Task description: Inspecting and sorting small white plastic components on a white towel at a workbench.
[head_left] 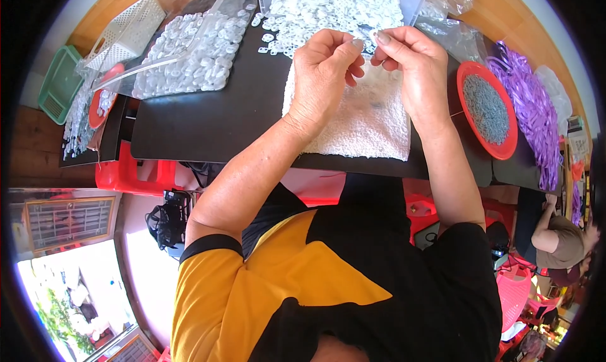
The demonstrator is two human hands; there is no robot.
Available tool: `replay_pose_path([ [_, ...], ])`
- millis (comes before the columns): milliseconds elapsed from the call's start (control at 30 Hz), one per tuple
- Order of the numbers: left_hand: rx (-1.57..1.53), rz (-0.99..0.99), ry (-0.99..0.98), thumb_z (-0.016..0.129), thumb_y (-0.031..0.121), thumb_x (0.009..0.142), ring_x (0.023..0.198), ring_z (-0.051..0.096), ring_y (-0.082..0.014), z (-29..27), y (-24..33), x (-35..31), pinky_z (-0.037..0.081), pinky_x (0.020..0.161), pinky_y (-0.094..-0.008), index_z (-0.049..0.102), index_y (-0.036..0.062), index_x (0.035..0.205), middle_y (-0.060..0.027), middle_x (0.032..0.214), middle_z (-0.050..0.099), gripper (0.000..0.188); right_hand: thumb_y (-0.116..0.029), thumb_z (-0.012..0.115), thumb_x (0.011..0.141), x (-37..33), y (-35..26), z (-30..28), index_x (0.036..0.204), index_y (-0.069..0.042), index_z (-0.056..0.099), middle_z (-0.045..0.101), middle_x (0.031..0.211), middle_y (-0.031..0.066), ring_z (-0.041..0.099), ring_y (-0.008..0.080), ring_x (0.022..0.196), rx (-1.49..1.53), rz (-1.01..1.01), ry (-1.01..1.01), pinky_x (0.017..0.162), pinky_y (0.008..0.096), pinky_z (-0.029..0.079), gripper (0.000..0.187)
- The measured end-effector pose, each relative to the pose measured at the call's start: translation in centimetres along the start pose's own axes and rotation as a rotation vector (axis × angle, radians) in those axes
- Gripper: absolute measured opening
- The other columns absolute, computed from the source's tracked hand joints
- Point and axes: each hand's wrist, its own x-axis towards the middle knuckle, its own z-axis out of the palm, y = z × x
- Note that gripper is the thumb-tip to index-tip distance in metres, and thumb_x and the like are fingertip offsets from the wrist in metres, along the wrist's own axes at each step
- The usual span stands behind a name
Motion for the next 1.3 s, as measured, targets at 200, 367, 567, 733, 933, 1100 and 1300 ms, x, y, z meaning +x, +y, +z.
replay_pose_path([
  [200,0.02,-0.042,-0.004,0.062,0.014,0.09,0.061,0.06,-0.0132,0.0,0.2,-0.1,0.047,0.054,-0.0253,0.059,-0.0029,0.093,-0.0073,0.073,0.063,0.017,-0.013,0.065,0.087,0.2,0.1,-0.3,0.09,0.0,0.067,0.063,0.073,0.0021,0.058,0.0091,0.067,-0.006,-0.002,-0.015,0.064,0.0221,0.041,0.014],
  [367,-0.016,-0.03,0.001,0.061,0.014,0.09,0.06,0.059,-0.01,0.0,0.2,0.0,0.044,0.05,-0.0226,0.058,-0.0029,0.092,-0.0056,0.071,0.062,0.018,-0.012,0.063,0.088,0.4,0.2,-0.6,0.092,0.0,0.067,0.063,0.074,0.002,0.059,0.0097,0.067,0.0,-0.005,-0.043,0.064,0.0217,0.041,0.013],
  [567,0.021,-0.047,-0.013,0.061,0.014,0.09,0.059,0.058,-0.0099,0.1,0.3,-0.1,0.044,0.049,-0.0225,0.058,-0.0025,0.091,-0.0055,0.07,0.062,0.017,-0.013,0.063,0.088,0.2,0.1,-0.5,0.092,0.0,0.067,0.063,0.074,0.0024,0.059,0.0098,0.067,-0.026,-0.005,-0.03,0.064,0.022,0.041,0.013],
  [733,-0.005,-0.064,0.005,0.061,0.014,0.09,0.058,0.058,-0.0097,0.0,0.3,-0.1,0.043,0.048,-0.0223,0.058,-0.0023,0.091,-0.0052,0.069,0.062,0.017,-0.014,0.064,0.088,0.1,0.1,-0.4,0.091,0.0,0.067,0.063,0.074,0.0025,0.058,0.0095,0.068,-0.071,-0.022,-0.028,0.065,0.0221,0.042,0.014],
  [933,0.019,-0.058,-0.02,0.062,0.015,0.09,0.057,0.058,-0.0094,0.0,0.2,-0.1,0.043,0.047,-0.0217,0.058,-0.0026,0.091,-0.0051,0.068,0.061,0.018,-0.014,0.067,0.086,0.4,0.1,-0.7,0.088,-0.001,0.068,0.062,0.071,0.0011,0.057,0.0074,0.066,-0.051,-0.02,-0.041,0.063,0.0216,0.043,0.013],
  [1100,0.036,-0.059,-0.011,0.062,0.015,0.09,0.056,0.058,-0.0093,0.0,0.2,-0.1,0.043,0.046,-0.0218,0.058,-0.0027,0.091,-0.0047,0.068,0.061,0.018,-0.015,0.065,0.087,0.5,-0.1,-0.9,0.089,-0.001,0.068,0.062,0.072,0.0014,0.058,0.0087,0.067,-0.07,-0.015,-0.065,0.063,0.0215,0.042,0.014],
  [1300,0.063,-0.04,-0.016,0.063,0.016,0.09,0.056,0.057,-0.0086,0.1,0.2,-0.2,0.042,0.046,-0.0214,0.058,-0.0017,0.09,-0.0037,0.067,0.06,0.018,-0.018,0.066,0.086,0.8,0.3,-1.4,0.087,-0.002,0.068,0.063,0.069,0.0023,0.06,0.0107,0.064,0.036,0.095,-0.105,0.063,0.0217,0.041,0.016],
])
